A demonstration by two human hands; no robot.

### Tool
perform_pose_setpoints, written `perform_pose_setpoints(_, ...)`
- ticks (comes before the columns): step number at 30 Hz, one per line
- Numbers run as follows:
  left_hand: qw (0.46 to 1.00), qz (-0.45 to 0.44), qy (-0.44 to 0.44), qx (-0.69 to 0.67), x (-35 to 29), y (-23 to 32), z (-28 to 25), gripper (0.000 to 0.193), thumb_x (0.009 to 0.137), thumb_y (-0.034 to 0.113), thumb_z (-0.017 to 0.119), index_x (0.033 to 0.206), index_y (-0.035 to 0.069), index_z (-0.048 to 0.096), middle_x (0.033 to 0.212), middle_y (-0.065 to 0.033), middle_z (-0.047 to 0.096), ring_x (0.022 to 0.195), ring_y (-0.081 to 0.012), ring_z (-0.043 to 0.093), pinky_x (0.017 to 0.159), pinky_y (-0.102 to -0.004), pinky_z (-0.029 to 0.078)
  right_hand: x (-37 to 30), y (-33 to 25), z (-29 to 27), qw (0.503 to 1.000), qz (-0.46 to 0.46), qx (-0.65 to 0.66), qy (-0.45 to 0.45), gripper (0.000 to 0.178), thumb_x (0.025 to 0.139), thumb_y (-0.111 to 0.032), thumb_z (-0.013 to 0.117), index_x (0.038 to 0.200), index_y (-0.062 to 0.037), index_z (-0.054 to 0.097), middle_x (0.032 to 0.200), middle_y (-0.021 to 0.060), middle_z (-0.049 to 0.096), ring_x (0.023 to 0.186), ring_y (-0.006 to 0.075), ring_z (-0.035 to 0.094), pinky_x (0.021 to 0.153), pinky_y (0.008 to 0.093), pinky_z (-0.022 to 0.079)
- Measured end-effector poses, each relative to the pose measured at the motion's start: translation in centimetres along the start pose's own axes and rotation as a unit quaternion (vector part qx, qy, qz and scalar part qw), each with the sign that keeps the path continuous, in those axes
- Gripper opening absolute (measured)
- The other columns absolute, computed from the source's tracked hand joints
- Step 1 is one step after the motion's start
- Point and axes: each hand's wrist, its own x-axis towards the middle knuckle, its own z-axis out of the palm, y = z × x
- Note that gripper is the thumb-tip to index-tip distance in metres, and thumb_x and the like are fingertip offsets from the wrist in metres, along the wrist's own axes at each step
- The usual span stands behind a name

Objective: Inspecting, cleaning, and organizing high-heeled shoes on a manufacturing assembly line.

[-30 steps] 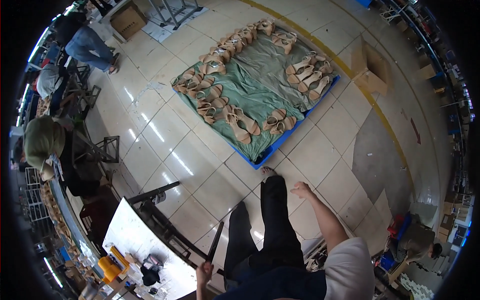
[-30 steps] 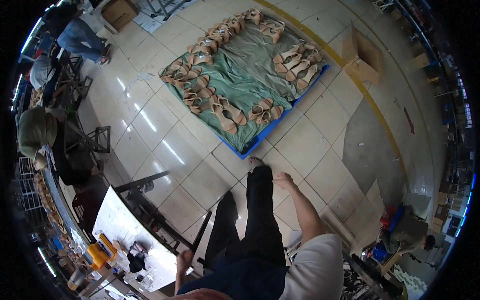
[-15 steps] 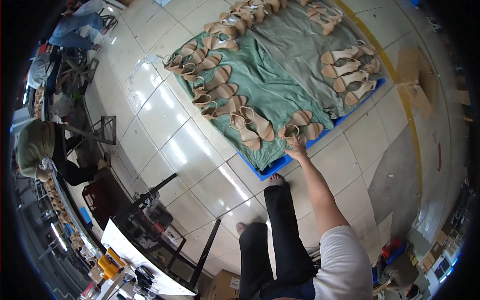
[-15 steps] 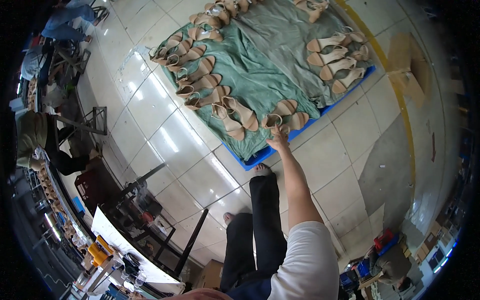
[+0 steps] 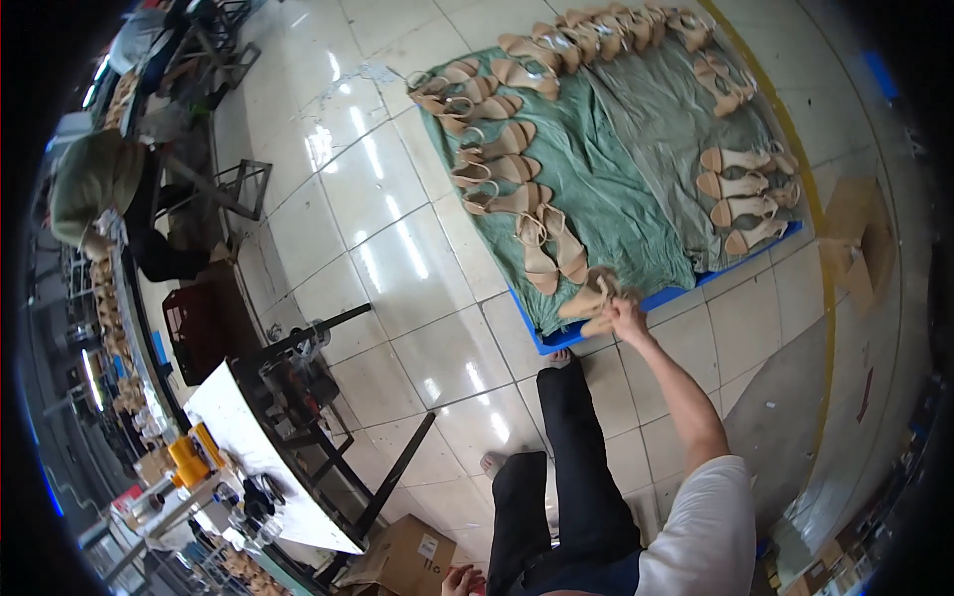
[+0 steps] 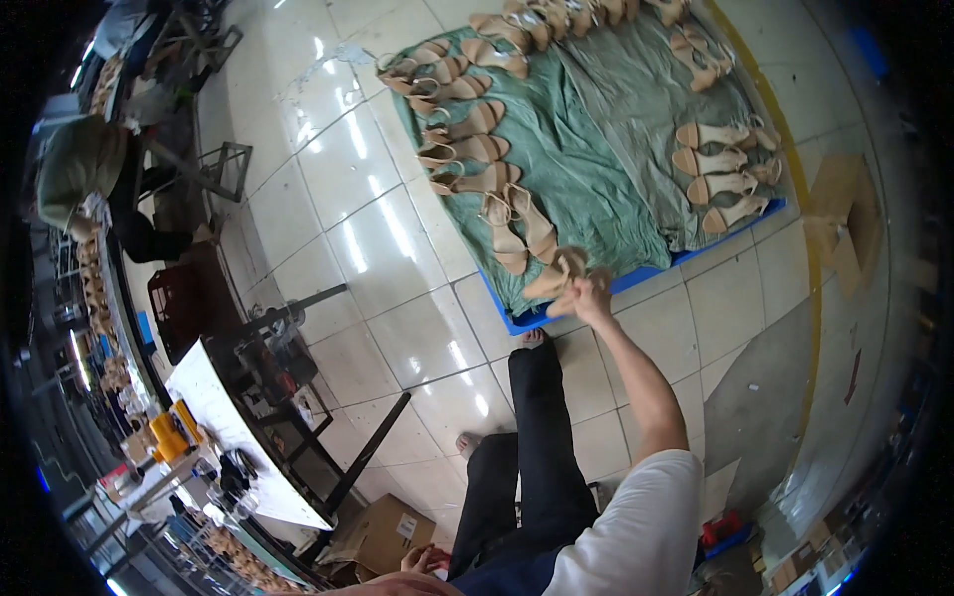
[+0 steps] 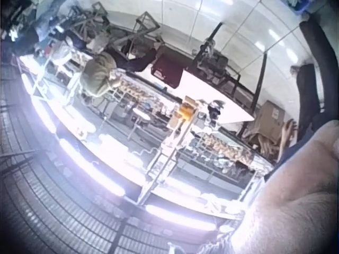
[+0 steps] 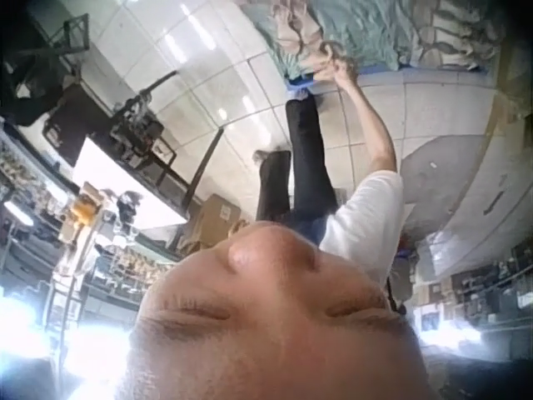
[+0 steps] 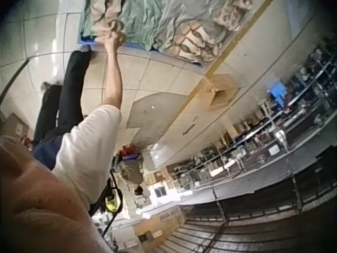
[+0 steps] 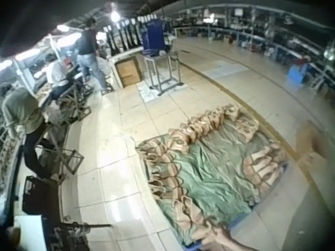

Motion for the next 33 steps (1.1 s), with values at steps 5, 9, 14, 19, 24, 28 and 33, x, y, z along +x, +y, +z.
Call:
perform_pose_setpoints(5,0.969,0.221,-0.046,0.097,-1.6,4.7,3.1,0.052,0.078,0.012,0.071,0.122,0.003,0.047,0.107,-0.0142,0.060,0.102,-0.0213,0.058,0.084,-0.0344,0.049,-10.5,-18.3,-3.4,0.962,-0.149,0.086,-0.211,0.017,0.078,-0.023,0.058,0.081,-0.0070,0.064,0.075,0.0169,0.063,0.075,0.0331,0.063,0.065,0.0434,0.048)
perform_pose_setpoints(9,0.923,0.371,-0.069,0.072,-4.5,10.2,4.1,0.096,0.071,0.017,0.077,0.143,0.018,0.013,0.135,-0.0185,0.037,0.126,-0.0298,0.036,0.097,-0.0448,0.039,-19.2,-31.1,-6.0,0.897,-0.247,0.014,-0.366,0.018,0.078,-0.023,0.060,0.082,-0.0061,0.064,0.075,0.0173,0.063,0.076,0.0344,0.062,0.066,0.0440,0.048)
perform_pose_setpoints(14,0.881,0.456,-0.102,-0.068,-7.0,7.6,-2.0,0.108,0.062,0.013,0.083,0.143,0.012,0.010,0.125,-0.0199,0.044,0.114,-0.0291,0.048,0.093,-0.0421,0.043,-30.5,-45.7,-5.6,0.744,-0.415,-0.018,-0.524,0.019,0.076,-0.022,0.062,0.086,-0.0073,0.066,0.075,0.0160,0.064,0.073,0.0336,0.062,0.064,0.0413,0.047)
perform_pose_setpoints(19,0.854,0.436,-0.138,-0.248,-9.1,-1.1,-11.0,0.091,0.061,0.013,0.083,0.134,0.005,0.029,0.117,-0.0103,0.050,0.102,-0.0203,0.053,0.076,-0.0293,0.049,-42.1,-55.5,-0.5,0.657,-0.496,-0.015,-0.567,0.025,0.075,-0.022,0.063,0.093,-0.0059,0.067,0.079,0.0157,0.066,0.076,0.0297,0.063,0.068,0.0392,0.048)
perform_pose_setpoints(24,0.828,0.454,-0.152,-0.291,-9.2,-9.0,-16.8,0.089,0.064,0.013,0.081,0.134,0.005,0.027,0.118,-0.0118,0.051,0.101,-0.0216,0.057,0.065,-0.0278,0.049,-50.0,-62.5,5.2,0.599,-0.489,-0.044,-0.632,0.031,0.076,-0.031,0.066,0.091,-0.0036,0.068,0.077,0.0123,0.067,0.073,0.0237,0.063,0.067,0.0348,0.049)
perform_pose_setpoints(28,0.816,0.417,-0.064,-0.394,-9.7,-11.8,-19.1,0.092,0.064,0.016,0.081,0.137,0.005,0.026,0.125,-0.0128,0.047,0.112,-0.0238,0.051,0.097,-0.0381,0.040,-54.8,-67.1,9.4,0.558,-0.428,-0.099,-0.704,0.030,0.081,-0.030,0.067,0.090,-0.0017,0.067,0.071,0.0014,0.062,0.067,0.0052,0.051,0.060,0.0238,0.043)
perform_pose_setpoints(33,0.632,0.461,-0.030,-0.622,-11.0,-13.3,-22.3,0.079,0.069,0.009,0.076,0.131,0.004,0.028,0.116,-0.0155,0.050,0.100,-0.0254,0.059,0.083,-0.0387,0.053,-62.4,-71.2,16.8,0.534,-0.412,-0.043,-0.737,0.027,0.087,-0.025,0.062,0.096,0.0008,0.063,0.072,-0.0028,0.060,0.066,0.0023,0.050,0.058,0.0203,0.042)
